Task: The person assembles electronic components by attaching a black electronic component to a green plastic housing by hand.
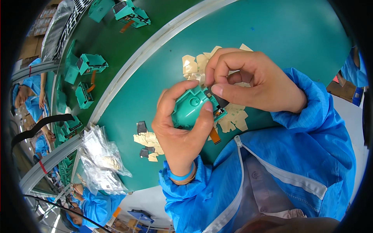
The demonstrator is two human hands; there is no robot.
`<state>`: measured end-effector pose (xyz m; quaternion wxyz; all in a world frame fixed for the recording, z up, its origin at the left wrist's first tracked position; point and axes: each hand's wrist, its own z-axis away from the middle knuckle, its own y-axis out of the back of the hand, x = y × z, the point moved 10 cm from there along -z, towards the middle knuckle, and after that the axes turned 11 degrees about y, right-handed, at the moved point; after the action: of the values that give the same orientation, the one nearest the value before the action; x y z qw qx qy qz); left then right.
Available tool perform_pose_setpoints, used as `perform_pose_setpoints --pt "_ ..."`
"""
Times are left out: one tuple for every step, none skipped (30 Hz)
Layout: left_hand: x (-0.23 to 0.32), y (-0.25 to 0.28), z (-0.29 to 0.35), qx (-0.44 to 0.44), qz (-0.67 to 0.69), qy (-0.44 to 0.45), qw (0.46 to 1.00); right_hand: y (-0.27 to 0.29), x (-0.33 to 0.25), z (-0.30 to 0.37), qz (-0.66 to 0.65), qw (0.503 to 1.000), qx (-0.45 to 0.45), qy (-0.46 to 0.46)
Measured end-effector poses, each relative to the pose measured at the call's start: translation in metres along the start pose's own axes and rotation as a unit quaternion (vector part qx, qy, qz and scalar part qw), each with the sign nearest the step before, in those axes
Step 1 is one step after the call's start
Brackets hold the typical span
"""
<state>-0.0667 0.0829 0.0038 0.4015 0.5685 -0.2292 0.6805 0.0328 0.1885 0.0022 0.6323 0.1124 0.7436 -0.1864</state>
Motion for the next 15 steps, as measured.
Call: perform_pose_setpoints --pt "-0.001 -0.001 0.000 0.000 0.003 0.002 1.000 0.000 0.000 0.000 -0.002 1.000 -0.001 0.001" --pt "-0.001 -0.001 0.000 0.000 0.004 0.003 1.000 0.000 0.000 0.000 -0.004 1.000 -0.002 0.002" --pt "-0.003 -0.001 0.000 0.000 0.009 0.004 1.000 0.000 0.001 0.000 -0.004 1.000 -0.001 0.001" --pt "-0.003 -0.001 0.000 0.000 0.015 0.005 1.000 0.000 0.001 0.000 -0.013 1.000 0.000 0.001" --pt "-0.003 -0.001 -0.001 -0.001 0.014 0.006 1.000 0.000 0.001 0.000 -0.022 1.000 0.001 0.000" --pt "-0.003 -0.001 -0.001 -0.002 0.014 0.002 1.000 0.001 0.003 0.001 -0.022 1.000 0.003 0.000" --pt "-0.002 -0.002 -0.002 -0.003 0.014 -0.001 1.000 0.003 0.003 0.001 -0.015 1.000 0.010 0.014" --pt "-0.002 -0.004 -0.003 -0.005 0.014 -0.001 1.000 0.006 0.002 0.001 -0.009 0.999 0.017 0.028" --pt "-0.001 -0.005 -0.003 -0.004 0.014 -0.006 1.000 0.006 0.002 0.001 -0.009 0.999 0.017 0.028" --pt "0.001 -0.006 -0.003 -0.003 0.013 -0.012 1.000 0.006 0.001 0.001 -0.008 0.999 0.017 0.032" --pt "0.002 -0.006 -0.003 -0.003 0.013 -0.012 1.000 0.006 0.000 0.001 -0.008 0.999 0.017 0.035" --pt "0.005 -0.007 -0.003 -0.001 -0.005 -0.026 1.000 0.007 0.001 0.002 -0.007 0.999 0.019 0.035" --pt "0.008 -0.008 -0.003 0.001 -0.024 -0.041 0.999 0.008 0.003 0.002 -0.011 0.999 0.019 0.034" --pt "0.007 -0.010 -0.004 -0.001 -0.024 -0.041 0.999 0.009 0.003 0.003 -0.014 0.999 0.020 0.034" --pt "0.007 -0.010 -0.004 0.002 -0.020 -0.038 0.999 0.010 0.004 0.003 -0.014 0.999 0.021 0.034"
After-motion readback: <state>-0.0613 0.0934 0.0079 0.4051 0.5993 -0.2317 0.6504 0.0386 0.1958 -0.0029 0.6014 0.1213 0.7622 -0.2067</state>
